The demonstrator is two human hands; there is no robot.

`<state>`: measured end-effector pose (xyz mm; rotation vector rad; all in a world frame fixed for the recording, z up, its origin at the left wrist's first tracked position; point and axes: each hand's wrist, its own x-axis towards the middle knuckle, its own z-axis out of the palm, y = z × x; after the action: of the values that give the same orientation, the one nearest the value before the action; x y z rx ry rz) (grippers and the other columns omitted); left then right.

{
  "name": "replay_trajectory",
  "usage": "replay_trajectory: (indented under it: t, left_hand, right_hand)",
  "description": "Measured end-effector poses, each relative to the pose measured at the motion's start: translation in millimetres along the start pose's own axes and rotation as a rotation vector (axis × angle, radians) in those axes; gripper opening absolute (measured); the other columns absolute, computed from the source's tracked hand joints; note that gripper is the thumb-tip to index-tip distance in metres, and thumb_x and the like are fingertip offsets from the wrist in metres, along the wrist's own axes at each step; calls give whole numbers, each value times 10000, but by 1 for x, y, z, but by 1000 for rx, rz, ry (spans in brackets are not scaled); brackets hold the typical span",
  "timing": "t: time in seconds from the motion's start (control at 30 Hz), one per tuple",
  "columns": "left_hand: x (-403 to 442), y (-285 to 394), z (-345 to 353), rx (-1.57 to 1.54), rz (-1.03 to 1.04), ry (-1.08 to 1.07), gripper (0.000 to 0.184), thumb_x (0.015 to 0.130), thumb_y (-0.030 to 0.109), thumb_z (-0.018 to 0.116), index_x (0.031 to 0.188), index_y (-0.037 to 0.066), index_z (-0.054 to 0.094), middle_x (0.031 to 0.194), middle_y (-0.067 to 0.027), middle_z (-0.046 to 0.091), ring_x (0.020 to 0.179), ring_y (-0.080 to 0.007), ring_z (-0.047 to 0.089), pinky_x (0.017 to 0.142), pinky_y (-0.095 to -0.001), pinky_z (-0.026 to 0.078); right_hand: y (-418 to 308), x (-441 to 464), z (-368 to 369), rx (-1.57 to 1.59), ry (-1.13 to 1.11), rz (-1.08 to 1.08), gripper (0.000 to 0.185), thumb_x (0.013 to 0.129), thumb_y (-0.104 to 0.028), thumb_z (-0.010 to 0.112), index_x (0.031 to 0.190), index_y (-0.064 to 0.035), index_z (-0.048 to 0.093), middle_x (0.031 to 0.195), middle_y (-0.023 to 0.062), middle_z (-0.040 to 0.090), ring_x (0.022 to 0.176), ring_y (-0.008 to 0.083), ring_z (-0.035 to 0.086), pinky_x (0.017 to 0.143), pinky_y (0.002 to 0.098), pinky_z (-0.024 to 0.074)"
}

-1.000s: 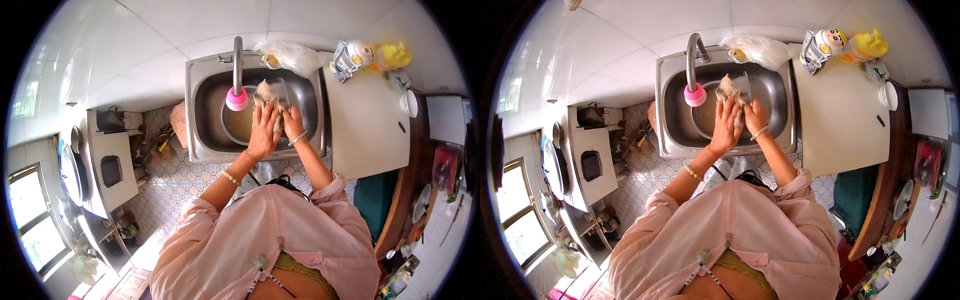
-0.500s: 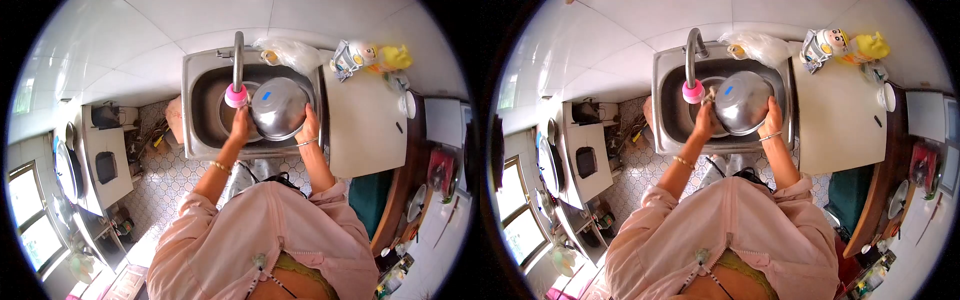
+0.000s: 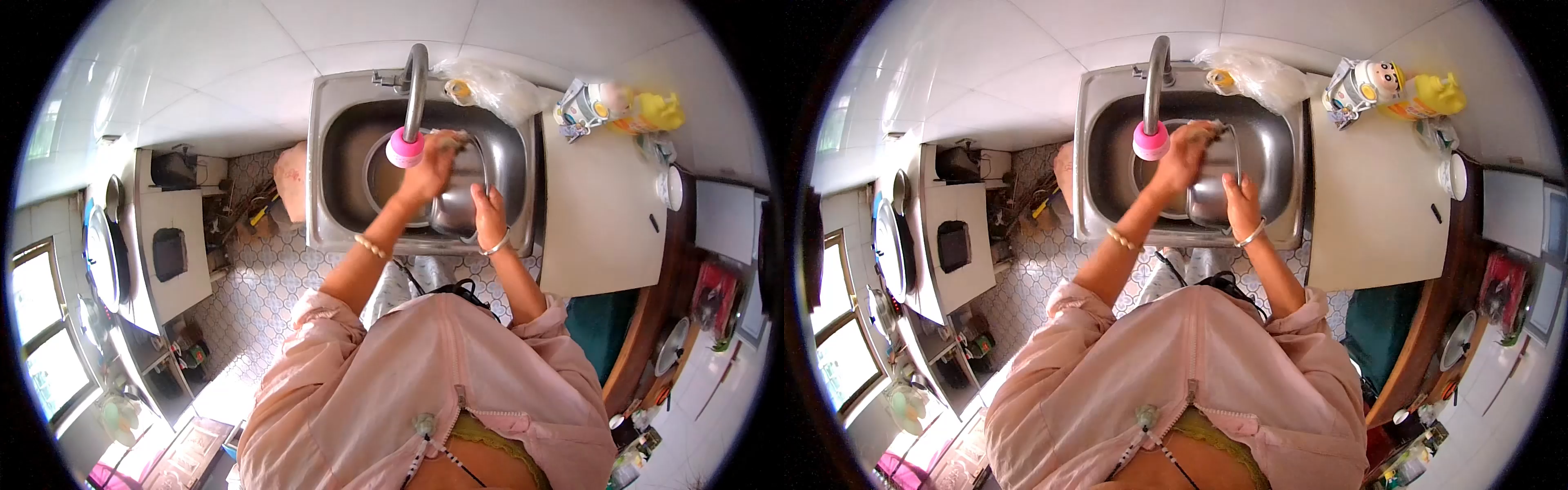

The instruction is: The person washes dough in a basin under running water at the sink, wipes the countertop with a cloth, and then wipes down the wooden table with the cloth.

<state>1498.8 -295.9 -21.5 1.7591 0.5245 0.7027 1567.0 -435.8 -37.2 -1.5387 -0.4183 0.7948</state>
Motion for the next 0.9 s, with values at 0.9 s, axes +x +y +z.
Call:
replay_trajectory:
  t: [0.9]
  left_hand:
    - [-72, -35, 22, -321, -194, 193, 475, 861, 209, 390, 1285, 30, 271, 1297, -141, 310, 1205, -248, 285, 1000, -346, 205]
  right_hand:
    - [-34, 8, -22, 646, 183, 225, 225, 827, -254, 538, 903, -45, 504, 779, -15, 481, 670, 88, 435, 595, 237, 376]
